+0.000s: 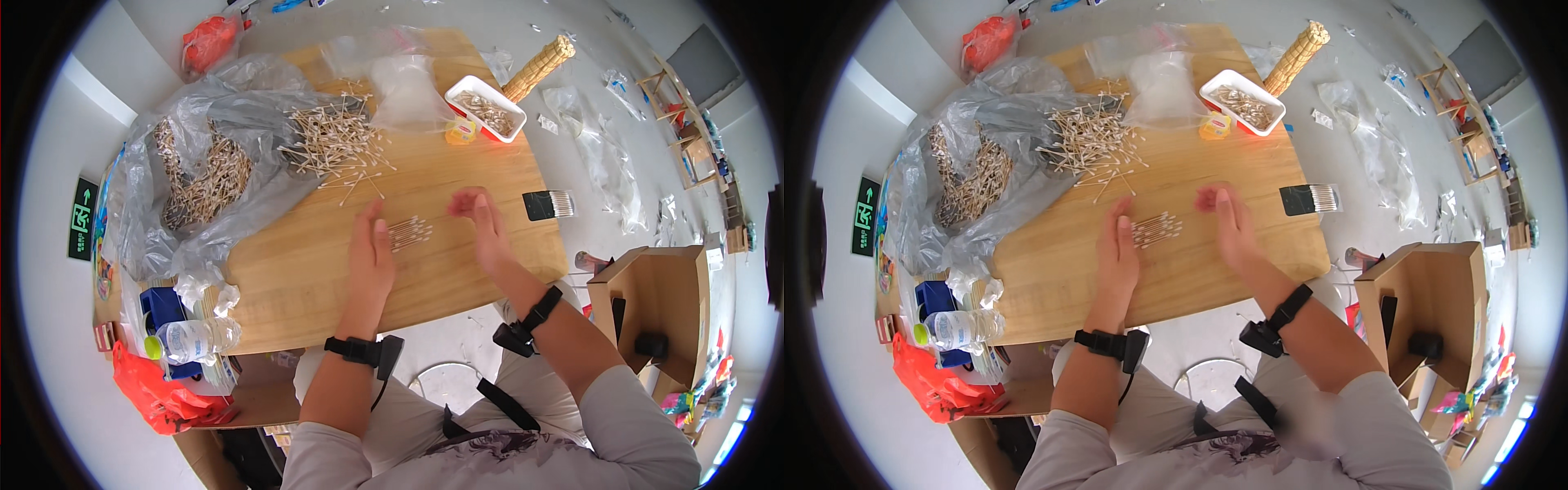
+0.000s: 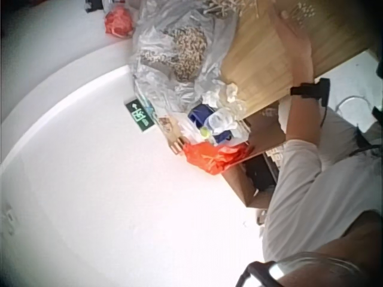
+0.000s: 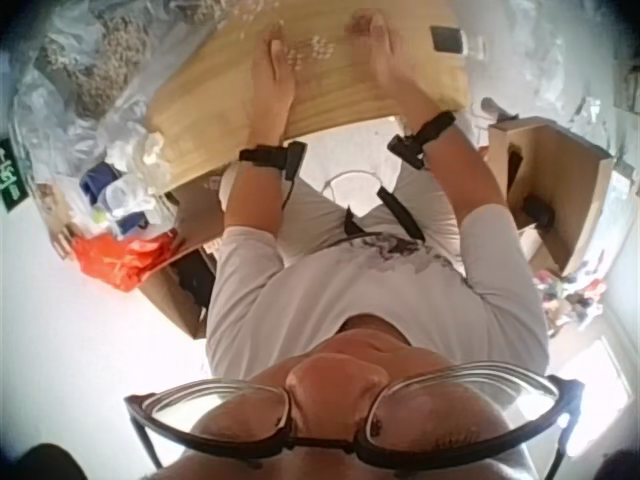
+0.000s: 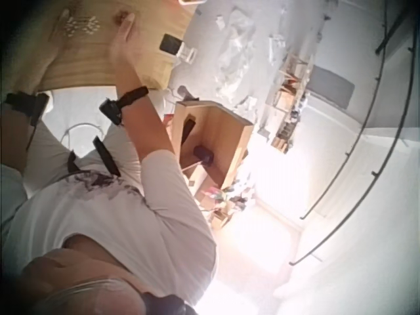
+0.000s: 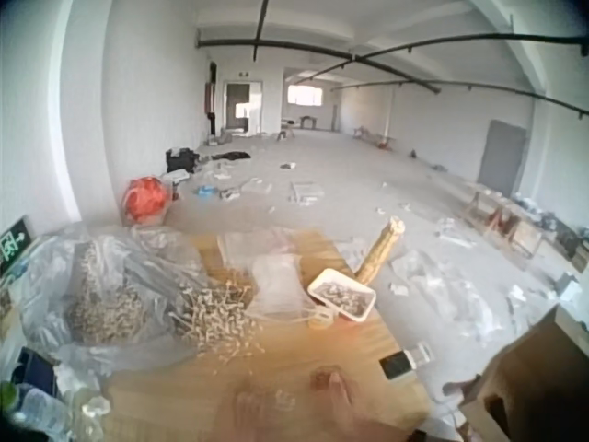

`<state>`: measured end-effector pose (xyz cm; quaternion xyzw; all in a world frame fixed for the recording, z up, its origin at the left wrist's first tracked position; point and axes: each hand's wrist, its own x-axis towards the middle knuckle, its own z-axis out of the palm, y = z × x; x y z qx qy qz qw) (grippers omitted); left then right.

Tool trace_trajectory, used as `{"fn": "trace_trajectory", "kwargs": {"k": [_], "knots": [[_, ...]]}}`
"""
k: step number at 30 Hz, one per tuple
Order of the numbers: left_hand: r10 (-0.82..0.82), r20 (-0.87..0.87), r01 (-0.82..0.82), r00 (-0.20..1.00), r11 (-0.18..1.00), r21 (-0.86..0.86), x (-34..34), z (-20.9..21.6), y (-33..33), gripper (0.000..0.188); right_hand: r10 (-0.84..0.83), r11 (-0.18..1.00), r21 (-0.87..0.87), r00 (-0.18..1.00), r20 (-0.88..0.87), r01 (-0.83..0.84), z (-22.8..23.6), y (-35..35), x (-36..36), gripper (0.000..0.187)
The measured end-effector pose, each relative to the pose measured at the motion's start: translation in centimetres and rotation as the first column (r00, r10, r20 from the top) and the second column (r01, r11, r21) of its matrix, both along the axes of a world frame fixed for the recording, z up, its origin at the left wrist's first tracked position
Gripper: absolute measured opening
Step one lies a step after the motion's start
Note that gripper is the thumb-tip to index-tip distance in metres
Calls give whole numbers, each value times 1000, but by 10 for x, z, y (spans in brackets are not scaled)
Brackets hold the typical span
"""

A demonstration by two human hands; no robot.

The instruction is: Group multiple small cotton swabs and place them into small plastic bags.

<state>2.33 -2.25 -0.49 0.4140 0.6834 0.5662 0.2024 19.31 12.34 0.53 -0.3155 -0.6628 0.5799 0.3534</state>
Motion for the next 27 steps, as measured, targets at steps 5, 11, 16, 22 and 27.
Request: {"fn": "trace_trajectory", "kwargs": {"k": [5,11,16,22,27], "knots": [[83,275,-112,958,989,94,11,9,10,66,51,996,-69,995,-88,-57,-13,-16,-40,51],[6,316,-53,949,989,139,17,5,20,79,-24,990,140,996,89,12,-6,-39,-49,54],[-31,330,-45,943,975,219,21,-19,27,84,19,999,28,1000,9,-20,-6,-55,-60,54],[-68,545,-141,836,932,334,19,-19,28,88,34,846,486,933,358,-217,-10,-42,-51,59],[-38,578,-197,815,920,338,6,-9,17,87,-75,532,630,709,701,-566,-7,-55,-42,78]]}}
